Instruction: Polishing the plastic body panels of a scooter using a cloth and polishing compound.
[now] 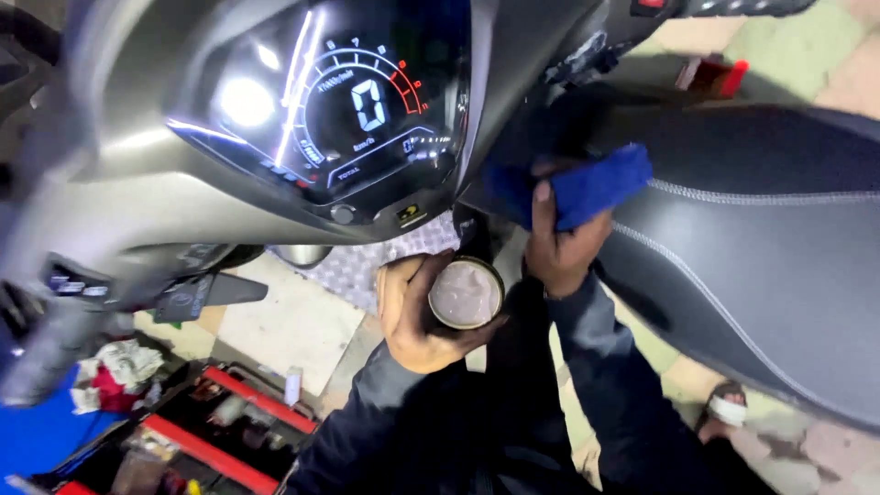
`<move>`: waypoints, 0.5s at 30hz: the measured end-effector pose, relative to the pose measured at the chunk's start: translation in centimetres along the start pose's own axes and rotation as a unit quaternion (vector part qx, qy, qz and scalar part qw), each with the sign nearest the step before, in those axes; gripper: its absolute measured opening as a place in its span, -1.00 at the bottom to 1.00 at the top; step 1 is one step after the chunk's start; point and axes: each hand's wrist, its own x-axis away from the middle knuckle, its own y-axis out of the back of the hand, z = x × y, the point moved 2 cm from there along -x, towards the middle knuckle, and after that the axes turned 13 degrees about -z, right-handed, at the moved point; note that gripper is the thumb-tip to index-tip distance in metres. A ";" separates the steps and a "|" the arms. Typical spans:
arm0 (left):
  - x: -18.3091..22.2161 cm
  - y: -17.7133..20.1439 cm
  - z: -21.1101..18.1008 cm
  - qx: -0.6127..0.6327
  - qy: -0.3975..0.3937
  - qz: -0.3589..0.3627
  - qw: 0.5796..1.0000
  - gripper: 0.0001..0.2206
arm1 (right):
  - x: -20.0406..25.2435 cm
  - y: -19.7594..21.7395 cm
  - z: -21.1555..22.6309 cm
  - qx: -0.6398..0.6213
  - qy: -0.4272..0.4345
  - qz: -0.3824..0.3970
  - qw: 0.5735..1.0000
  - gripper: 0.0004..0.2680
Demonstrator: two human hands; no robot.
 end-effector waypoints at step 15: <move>11.4 -2.8 11.5 0.030 -0.078 -0.112 0.990 -0.33 | 1.5 -3.4 -5.7 0.030 0.191 0.001 0.981 -0.89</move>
